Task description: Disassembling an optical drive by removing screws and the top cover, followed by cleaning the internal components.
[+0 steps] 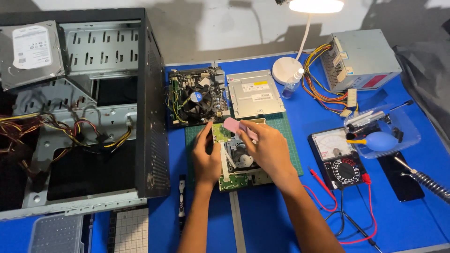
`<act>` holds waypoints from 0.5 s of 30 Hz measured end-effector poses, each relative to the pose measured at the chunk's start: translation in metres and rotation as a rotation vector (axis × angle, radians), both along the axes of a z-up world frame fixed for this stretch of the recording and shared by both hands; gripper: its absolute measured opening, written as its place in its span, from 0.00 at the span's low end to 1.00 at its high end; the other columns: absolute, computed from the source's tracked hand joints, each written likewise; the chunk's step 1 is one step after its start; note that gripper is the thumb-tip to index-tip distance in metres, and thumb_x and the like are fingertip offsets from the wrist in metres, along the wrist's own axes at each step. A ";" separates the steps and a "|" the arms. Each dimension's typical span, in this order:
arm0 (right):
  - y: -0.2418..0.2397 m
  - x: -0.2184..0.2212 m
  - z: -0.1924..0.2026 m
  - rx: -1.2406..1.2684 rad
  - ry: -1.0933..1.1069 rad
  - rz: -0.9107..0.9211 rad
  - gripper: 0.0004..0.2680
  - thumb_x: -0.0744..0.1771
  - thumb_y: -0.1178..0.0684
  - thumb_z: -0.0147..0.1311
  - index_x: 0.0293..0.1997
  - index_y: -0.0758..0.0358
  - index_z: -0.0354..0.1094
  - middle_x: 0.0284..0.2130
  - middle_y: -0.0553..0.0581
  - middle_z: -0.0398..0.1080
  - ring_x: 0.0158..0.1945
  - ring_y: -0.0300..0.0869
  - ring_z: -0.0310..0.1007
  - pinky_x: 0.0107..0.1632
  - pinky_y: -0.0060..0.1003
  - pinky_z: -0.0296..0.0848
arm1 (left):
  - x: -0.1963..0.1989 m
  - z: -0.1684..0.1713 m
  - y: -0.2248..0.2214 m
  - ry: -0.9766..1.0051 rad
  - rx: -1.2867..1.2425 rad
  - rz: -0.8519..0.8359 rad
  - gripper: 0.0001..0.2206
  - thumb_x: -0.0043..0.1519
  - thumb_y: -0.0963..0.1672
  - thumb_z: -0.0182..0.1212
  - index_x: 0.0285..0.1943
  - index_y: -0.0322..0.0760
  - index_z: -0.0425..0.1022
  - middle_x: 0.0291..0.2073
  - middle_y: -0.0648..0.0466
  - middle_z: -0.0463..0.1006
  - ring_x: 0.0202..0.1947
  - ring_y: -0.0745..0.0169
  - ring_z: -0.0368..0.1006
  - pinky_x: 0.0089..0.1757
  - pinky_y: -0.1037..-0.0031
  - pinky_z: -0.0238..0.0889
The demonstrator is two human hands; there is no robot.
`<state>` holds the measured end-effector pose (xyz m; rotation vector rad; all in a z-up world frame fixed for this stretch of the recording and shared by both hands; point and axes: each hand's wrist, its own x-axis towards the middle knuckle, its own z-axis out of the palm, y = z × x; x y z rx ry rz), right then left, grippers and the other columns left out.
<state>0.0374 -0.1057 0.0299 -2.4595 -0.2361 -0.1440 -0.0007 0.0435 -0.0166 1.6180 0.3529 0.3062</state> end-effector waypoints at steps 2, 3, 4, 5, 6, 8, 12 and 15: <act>-0.001 0.002 -0.007 -0.076 -0.099 0.020 0.07 0.67 0.45 0.58 0.48 0.42 0.78 0.22 0.53 0.72 0.28 0.50 0.76 0.35 0.46 0.75 | 0.002 -0.002 0.002 -0.021 0.043 0.020 0.29 0.52 0.38 0.50 0.67 0.34 0.73 0.63 0.40 0.72 0.65 0.42 0.67 0.63 0.59 0.61; -0.001 0.004 -0.010 -0.149 -0.201 0.037 0.07 0.66 0.46 0.59 0.47 0.40 0.78 0.20 0.52 0.70 0.26 0.50 0.75 0.34 0.43 0.75 | 0.005 -0.002 0.005 -0.044 0.090 0.037 0.27 0.52 0.39 0.51 0.64 0.33 0.75 0.59 0.41 0.75 0.62 0.43 0.71 0.60 0.61 0.64; 0.004 0.003 -0.002 -0.146 -0.206 0.040 0.07 0.66 0.46 0.59 0.47 0.40 0.78 0.20 0.52 0.70 0.26 0.50 0.75 0.34 0.43 0.75 | 0.008 -0.003 0.006 -0.049 0.093 0.041 0.27 0.52 0.39 0.51 0.64 0.33 0.75 0.59 0.41 0.75 0.62 0.43 0.71 0.60 0.61 0.64; 0.007 0.001 0.006 -0.077 -0.118 0.099 0.07 0.66 0.46 0.59 0.47 0.43 0.79 0.21 0.55 0.72 0.28 0.52 0.76 0.35 0.45 0.75 | 0.010 -0.005 0.006 -0.059 0.104 0.058 0.25 0.52 0.39 0.53 0.62 0.33 0.77 0.57 0.43 0.77 0.60 0.45 0.73 0.59 0.63 0.66; 0.009 -0.001 0.013 -0.007 -0.031 0.159 0.08 0.66 0.47 0.59 0.47 0.45 0.80 0.22 0.58 0.74 0.29 0.54 0.77 0.37 0.47 0.76 | 0.013 -0.007 0.006 -0.068 0.116 0.075 0.24 0.52 0.39 0.54 0.59 0.34 0.79 0.55 0.44 0.79 0.58 0.47 0.75 0.57 0.64 0.68; 0.005 0.007 0.001 -0.053 -0.083 0.141 0.08 0.65 0.47 0.60 0.48 0.43 0.79 0.23 0.58 0.73 0.29 0.55 0.76 0.36 0.48 0.76 | 0.011 -0.011 0.007 -0.064 0.117 0.075 0.24 0.52 0.39 0.53 0.59 0.34 0.80 0.54 0.45 0.79 0.57 0.48 0.75 0.56 0.65 0.68; 0.006 0.014 0.011 -0.075 -0.055 0.162 0.09 0.65 0.50 0.59 0.49 0.43 0.79 0.24 0.60 0.73 0.31 0.59 0.76 0.37 0.51 0.76 | 0.014 -0.018 0.011 -0.070 0.074 0.086 0.24 0.53 0.39 0.47 0.58 0.34 0.80 0.53 0.44 0.80 0.56 0.48 0.75 0.55 0.65 0.69; 0.008 0.018 0.021 -0.039 0.090 0.238 0.09 0.65 0.51 0.59 0.48 0.42 0.79 0.27 0.59 0.76 0.33 0.57 0.78 0.41 0.50 0.76 | 0.014 -0.014 0.011 -0.092 0.091 0.086 0.24 0.55 0.39 0.44 0.58 0.33 0.81 0.52 0.42 0.80 0.56 0.44 0.75 0.56 0.59 0.67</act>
